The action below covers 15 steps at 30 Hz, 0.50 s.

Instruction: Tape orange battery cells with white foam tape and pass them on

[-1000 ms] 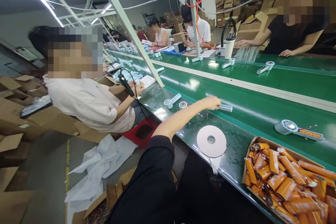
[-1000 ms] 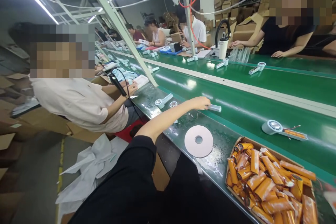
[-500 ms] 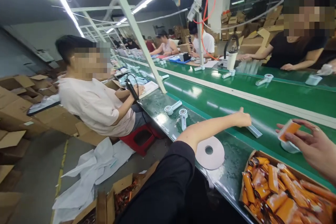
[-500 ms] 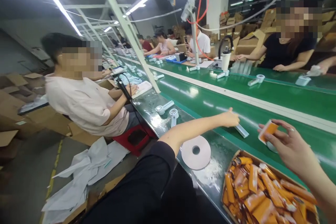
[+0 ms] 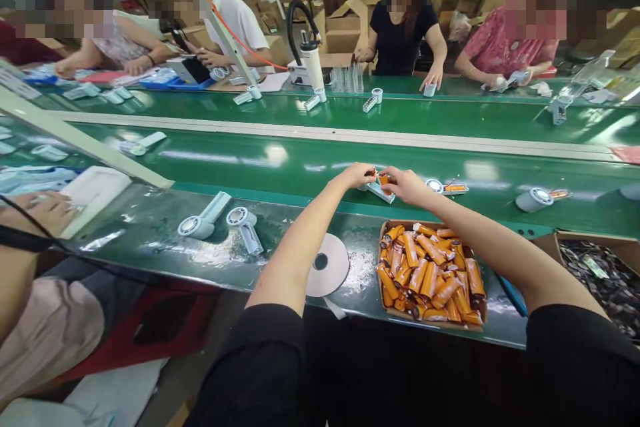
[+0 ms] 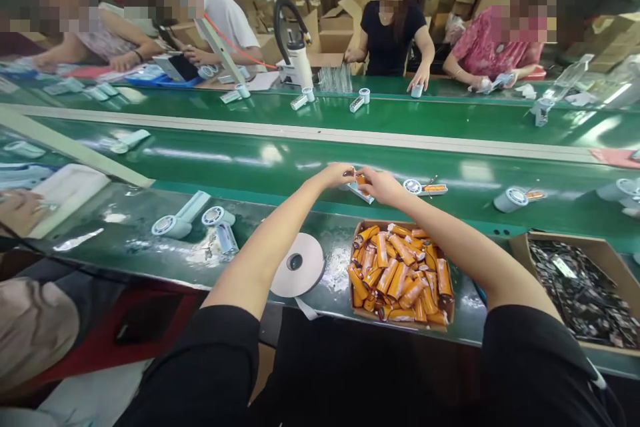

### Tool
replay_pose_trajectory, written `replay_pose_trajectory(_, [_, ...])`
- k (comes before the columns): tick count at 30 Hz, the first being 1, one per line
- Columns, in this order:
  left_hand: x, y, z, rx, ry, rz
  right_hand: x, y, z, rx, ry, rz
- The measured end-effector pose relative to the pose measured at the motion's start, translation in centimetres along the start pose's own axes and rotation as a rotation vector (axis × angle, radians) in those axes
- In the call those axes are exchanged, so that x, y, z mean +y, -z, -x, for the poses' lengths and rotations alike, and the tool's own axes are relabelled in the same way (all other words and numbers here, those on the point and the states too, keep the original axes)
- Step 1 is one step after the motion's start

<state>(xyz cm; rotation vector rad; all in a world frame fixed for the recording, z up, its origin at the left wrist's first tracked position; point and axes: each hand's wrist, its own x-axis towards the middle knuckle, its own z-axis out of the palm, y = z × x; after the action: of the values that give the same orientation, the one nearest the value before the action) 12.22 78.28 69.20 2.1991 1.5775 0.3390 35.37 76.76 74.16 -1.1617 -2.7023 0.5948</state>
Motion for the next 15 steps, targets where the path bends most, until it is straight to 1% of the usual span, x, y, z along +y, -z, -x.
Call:
replay_pose_trajectory(3, [0.4,-0.2,-0.2,0.004,0.029,0.039,0.1,-0.7,-0.2,-0.048,-0.013,0.063])
replay_pose_trajectory(7, [1.3,-0.3,-0.3,0.012,0.07,0.058,0.4,-1.0,-0.2,-0.1,-0.041,0.169])
replay_pose_trajectory(12, [3.4,-0.7,0.3,0.049,0.121,0.036,-0.6,-0.8,-0.5,-0.198,-0.046,0.251])
replay_pose_trajectory(15, [4.2,-0.8,0.3,0.069,0.129,-0.003,-1.0,-0.7,-1.0,-0.252,-0.053,0.257])
